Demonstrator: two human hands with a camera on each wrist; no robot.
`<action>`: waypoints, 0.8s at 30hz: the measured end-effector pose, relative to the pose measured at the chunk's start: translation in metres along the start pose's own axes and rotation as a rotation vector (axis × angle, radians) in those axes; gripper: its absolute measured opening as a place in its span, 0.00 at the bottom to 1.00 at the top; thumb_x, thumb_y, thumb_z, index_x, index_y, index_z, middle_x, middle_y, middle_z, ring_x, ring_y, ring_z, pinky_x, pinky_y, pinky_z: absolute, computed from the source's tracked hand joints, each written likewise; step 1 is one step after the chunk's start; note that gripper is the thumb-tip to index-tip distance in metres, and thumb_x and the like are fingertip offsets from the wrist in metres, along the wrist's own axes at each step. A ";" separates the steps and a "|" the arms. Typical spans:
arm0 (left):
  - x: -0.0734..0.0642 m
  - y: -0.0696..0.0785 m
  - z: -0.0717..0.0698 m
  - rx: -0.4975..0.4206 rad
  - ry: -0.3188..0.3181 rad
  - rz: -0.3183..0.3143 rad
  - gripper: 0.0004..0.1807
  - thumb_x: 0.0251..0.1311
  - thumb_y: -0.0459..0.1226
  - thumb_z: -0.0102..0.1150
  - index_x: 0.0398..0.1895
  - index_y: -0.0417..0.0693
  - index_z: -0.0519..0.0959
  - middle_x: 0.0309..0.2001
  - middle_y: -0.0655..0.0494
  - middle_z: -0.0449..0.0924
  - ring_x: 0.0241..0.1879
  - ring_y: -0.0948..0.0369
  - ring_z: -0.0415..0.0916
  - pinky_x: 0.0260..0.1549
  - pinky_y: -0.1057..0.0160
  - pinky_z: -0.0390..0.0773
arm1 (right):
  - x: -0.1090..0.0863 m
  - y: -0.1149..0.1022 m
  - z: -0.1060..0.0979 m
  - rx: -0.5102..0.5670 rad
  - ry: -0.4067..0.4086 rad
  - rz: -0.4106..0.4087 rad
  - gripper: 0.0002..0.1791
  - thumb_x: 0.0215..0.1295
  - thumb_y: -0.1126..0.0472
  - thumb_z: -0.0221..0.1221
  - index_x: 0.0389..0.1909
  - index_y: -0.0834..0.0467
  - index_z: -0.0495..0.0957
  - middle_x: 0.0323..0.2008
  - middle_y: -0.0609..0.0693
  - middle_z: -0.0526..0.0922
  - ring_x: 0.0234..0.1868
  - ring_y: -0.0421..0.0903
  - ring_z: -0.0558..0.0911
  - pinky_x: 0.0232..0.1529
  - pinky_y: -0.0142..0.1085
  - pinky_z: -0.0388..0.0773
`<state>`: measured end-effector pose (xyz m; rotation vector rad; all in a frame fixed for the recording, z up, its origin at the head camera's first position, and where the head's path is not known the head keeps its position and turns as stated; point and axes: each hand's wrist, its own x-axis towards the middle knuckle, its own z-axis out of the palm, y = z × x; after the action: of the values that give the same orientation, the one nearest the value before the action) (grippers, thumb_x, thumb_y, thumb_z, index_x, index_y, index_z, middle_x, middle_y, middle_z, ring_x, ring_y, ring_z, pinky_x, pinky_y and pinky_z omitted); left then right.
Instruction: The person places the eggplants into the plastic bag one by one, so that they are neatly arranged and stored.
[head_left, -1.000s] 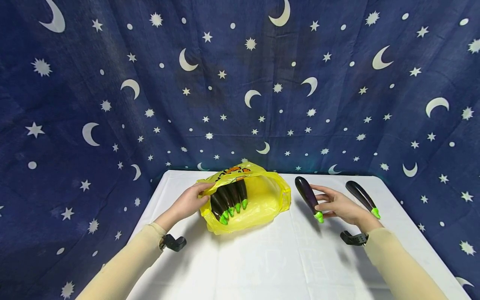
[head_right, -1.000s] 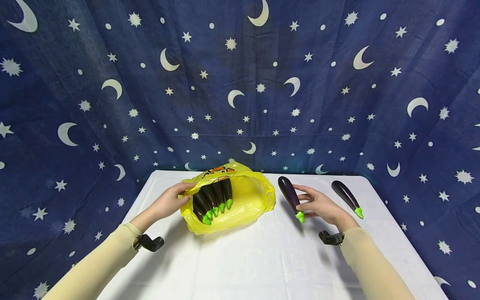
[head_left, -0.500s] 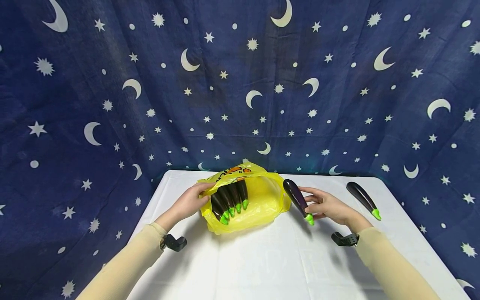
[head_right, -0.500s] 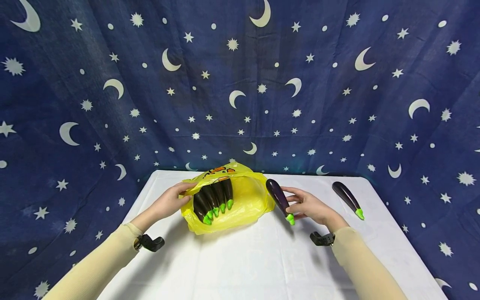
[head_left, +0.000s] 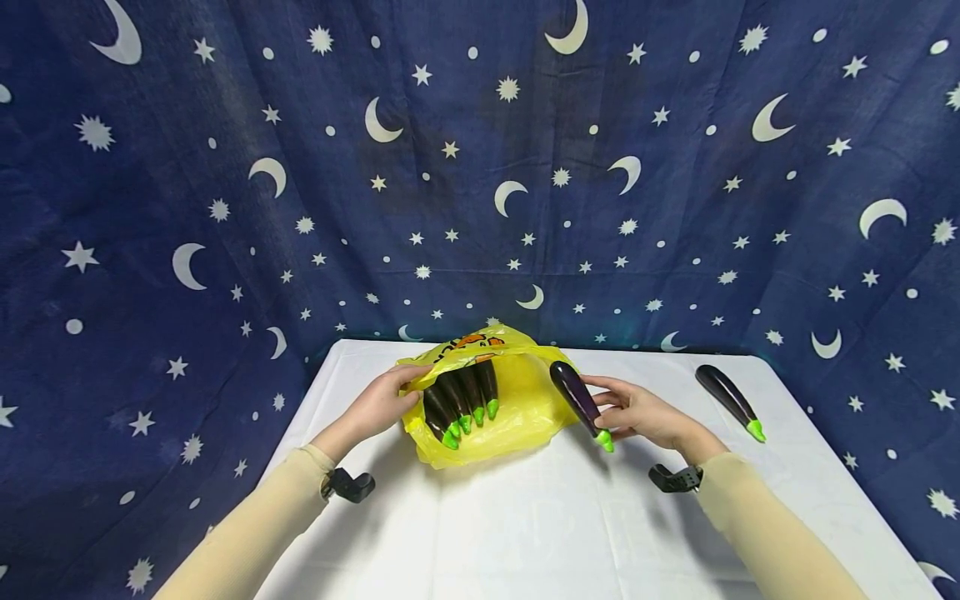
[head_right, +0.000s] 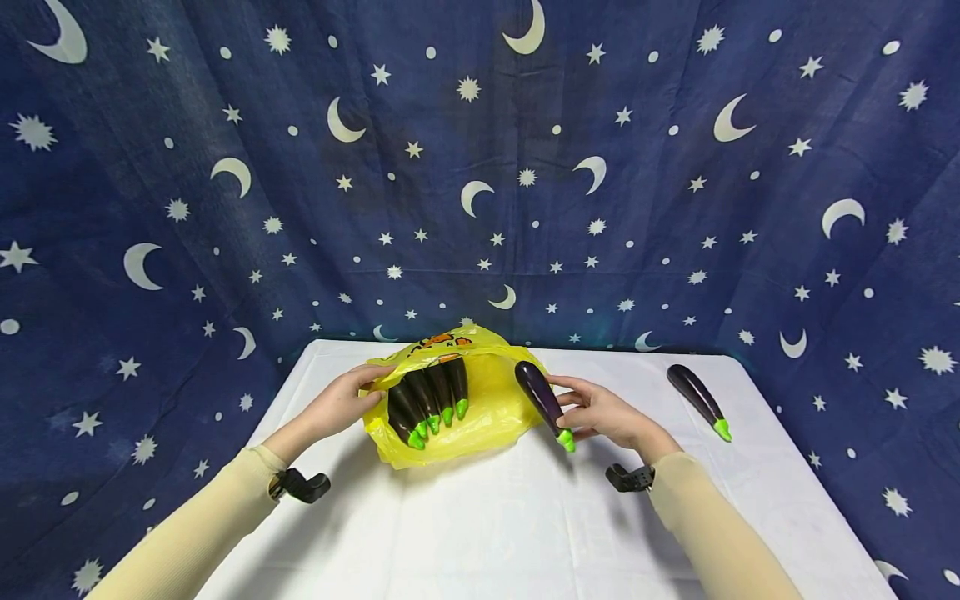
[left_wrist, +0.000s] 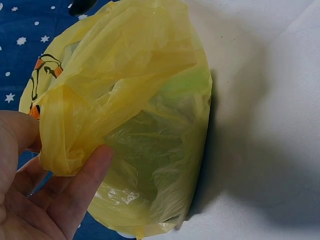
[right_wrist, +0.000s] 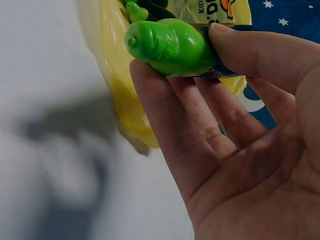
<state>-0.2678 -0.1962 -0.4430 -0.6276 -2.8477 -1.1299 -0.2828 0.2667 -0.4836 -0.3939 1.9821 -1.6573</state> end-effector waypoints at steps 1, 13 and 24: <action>0.000 0.000 0.000 0.000 0.000 0.001 0.27 0.67 0.30 0.58 0.71 0.44 0.74 0.66 0.45 0.75 0.65 0.47 0.71 0.63 0.45 0.72 | 0.001 0.000 0.001 -0.003 -0.006 -0.003 0.46 0.65 0.68 0.65 0.81 0.54 0.54 0.62 0.62 0.76 0.46 0.53 0.86 0.47 0.53 0.83; 0.000 -0.001 0.001 -0.006 0.004 0.002 0.27 0.67 0.30 0.58 0.71 0.44 0.74 0.66 0.46 0.76 0.65 0.47 0.72 0.63 0.45 0.73 | 0.012 -0.003 0.012 0.000 -0.036 -0.005 0.46 0.65 0.67 0.65 0.81 0.56 0.53 0.65 0.65 0.74 0.48 0.53 0.85 0.46 0.51 0.84; 0.001 -0.001 0.002 -0.001 0.009 -0.001 0.27 0.68 0.30 0.58 0.71 0.44 0.74 0.66 0.45 0.75 0.64 0.47 0.72 0.62 0.44 0.73 | 0.028 -0.002 0.026 0.001 -0.024 0.023 0.46 0.64 0.67 0.66 0.81 0.52 0.56 0.65 0.64 0.73 0.51 0.54 0.84 0.47 0.51 0.84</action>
<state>-0.2687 -0.1953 -0.4453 -0.6194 -2.8409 -1.1320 -0.2913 0.2302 -0.4899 -0.3876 1.9613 -1.6321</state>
